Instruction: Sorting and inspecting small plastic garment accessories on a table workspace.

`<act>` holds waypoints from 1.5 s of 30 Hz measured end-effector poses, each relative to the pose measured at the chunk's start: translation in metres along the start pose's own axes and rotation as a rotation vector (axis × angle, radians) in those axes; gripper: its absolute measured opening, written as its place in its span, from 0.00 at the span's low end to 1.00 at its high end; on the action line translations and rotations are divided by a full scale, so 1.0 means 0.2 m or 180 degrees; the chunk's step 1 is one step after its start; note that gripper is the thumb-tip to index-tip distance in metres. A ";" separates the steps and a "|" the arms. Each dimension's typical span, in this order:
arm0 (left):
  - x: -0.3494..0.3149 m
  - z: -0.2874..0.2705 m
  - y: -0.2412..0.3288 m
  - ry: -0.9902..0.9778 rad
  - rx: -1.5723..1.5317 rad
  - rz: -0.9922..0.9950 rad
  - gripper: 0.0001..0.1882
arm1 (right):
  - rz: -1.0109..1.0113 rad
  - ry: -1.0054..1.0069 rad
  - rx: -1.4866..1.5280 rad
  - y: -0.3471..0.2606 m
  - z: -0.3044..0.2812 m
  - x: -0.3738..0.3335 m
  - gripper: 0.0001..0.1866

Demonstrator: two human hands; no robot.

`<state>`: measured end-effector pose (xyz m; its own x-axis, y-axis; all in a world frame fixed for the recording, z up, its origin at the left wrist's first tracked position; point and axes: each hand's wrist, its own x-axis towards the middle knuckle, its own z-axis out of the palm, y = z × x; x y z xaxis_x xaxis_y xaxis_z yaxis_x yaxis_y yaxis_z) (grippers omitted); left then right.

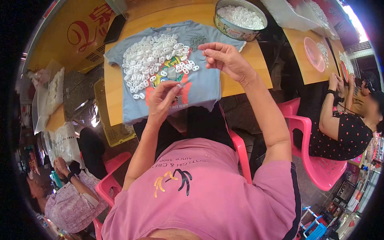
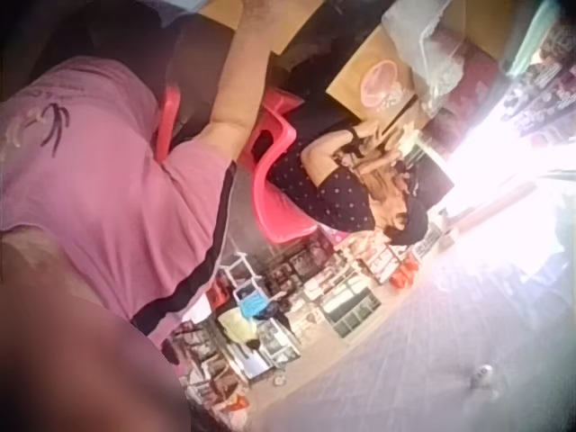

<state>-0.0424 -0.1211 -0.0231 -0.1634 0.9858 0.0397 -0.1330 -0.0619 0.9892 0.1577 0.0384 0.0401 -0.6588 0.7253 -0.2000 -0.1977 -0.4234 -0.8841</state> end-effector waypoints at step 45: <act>-0.06 0.12 0.34 0.0726 -0.1806 0.0315 0.06 | -0.1297 0.0296 -0.0485 0.27 0.57 -0.15 0.09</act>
<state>-0.0261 -0.1336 0.0475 -0.3980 0.9167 0.0344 -0.5953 -0.2866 0.7506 0.0850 -0.0678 0.0462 -0.4798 0.8650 0.1466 -0.3138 -0.0131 -0.9494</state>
